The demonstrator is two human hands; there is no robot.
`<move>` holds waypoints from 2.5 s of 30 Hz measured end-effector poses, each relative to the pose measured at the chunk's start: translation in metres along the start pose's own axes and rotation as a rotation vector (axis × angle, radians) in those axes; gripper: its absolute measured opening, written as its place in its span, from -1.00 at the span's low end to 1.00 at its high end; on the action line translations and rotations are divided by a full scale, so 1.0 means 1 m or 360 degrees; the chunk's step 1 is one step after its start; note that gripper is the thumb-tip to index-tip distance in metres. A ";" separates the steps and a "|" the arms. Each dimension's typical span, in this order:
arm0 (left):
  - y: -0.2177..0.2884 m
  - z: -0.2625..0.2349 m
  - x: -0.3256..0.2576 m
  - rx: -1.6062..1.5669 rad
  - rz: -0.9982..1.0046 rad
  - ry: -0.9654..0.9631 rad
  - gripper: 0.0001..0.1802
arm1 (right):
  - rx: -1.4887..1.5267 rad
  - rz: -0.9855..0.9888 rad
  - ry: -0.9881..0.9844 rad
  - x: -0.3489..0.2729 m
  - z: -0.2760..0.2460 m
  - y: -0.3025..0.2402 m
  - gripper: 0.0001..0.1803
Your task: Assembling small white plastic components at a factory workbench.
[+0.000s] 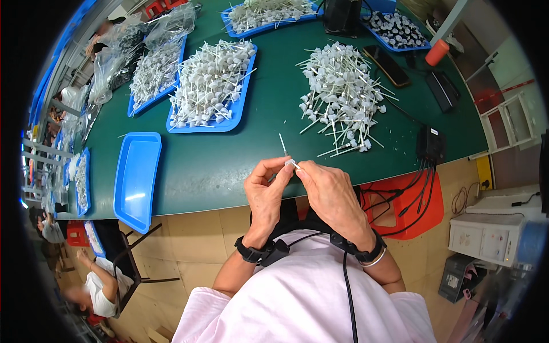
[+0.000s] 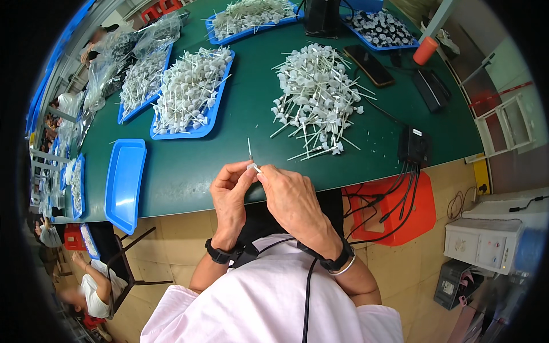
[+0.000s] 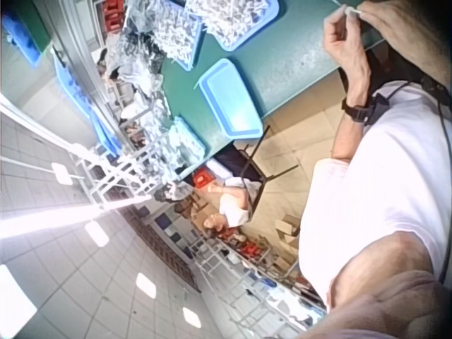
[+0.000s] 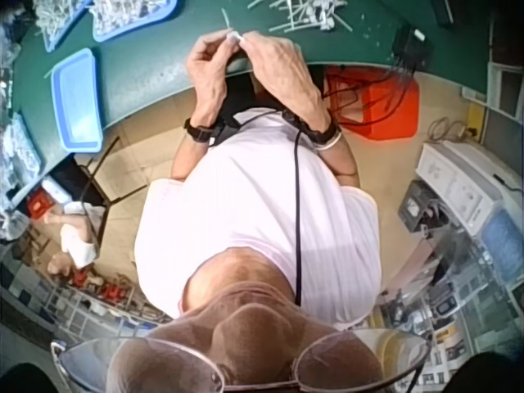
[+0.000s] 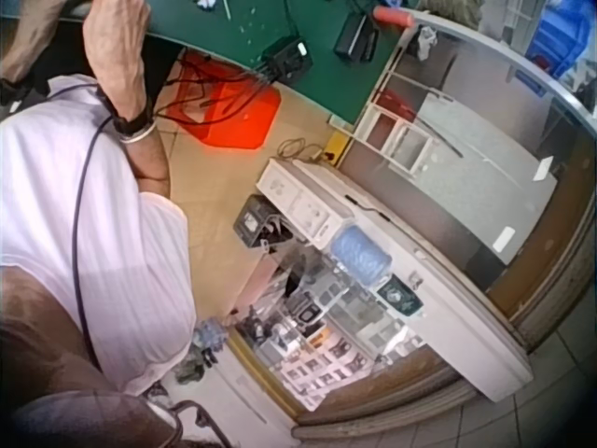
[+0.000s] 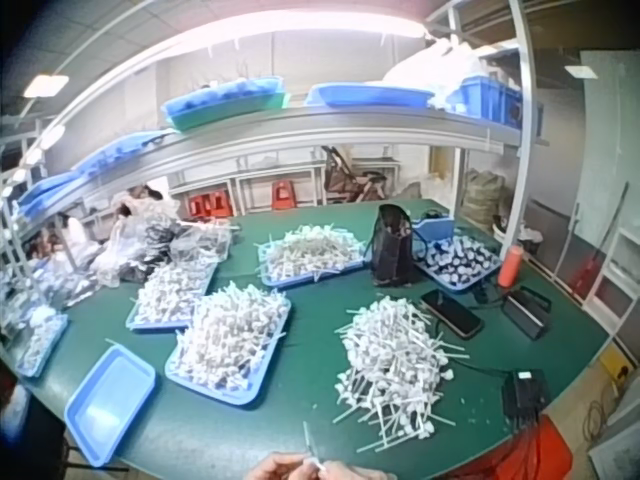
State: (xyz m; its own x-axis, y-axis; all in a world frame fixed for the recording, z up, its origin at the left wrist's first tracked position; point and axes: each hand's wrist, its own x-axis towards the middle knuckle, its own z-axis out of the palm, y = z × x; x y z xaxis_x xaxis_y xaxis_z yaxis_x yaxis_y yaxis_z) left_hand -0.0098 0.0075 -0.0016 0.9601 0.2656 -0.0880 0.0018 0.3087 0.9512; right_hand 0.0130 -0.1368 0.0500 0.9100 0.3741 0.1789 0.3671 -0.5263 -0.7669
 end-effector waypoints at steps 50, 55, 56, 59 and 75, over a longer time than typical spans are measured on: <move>0.019 -0.003 0.009 -0.0005 -0.0173 -0.0142 -0.76 | -0.0393 -0.0150 0.0125 -0.005 -0.002 0.000 -0.89; 0.017 -0.001 0.009 0.0005 -0.0141 -0.0131 -0.76 | -0.0449 -0.0082 0.0105 -0.003 -0.005 -0.005 -0.88; 0.016 -0.001 0.009 0.0017 -0.0124 -0.0126 -0.77 | -0.0458 -0.0091 0.0110 -0.003 -0.005 -0.005 -0.88; 0.014 0.000 0.009 0.0039 -0.0089 -0.0117 -0.78 | -0.0501 -0.0173 0.0119 -0.001 -0.002 -0.002 -0.93; 0.009 0.000 0.007 0.0136 -0.0016 -0.0081 -0.81 | -0.0582 -0.0111 0.0045 0.000 0.003 -0.005 -0.90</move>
State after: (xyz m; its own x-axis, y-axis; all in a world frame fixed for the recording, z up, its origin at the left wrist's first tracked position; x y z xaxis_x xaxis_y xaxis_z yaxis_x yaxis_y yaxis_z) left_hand -0.0028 0.0123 0.0068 0.9728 0.2155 -0.0844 0.0331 0.2312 0.9723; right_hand 0.0107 -0.1320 0.0518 0.8835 0.4000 0.2437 0.4682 -0.7404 -0.4823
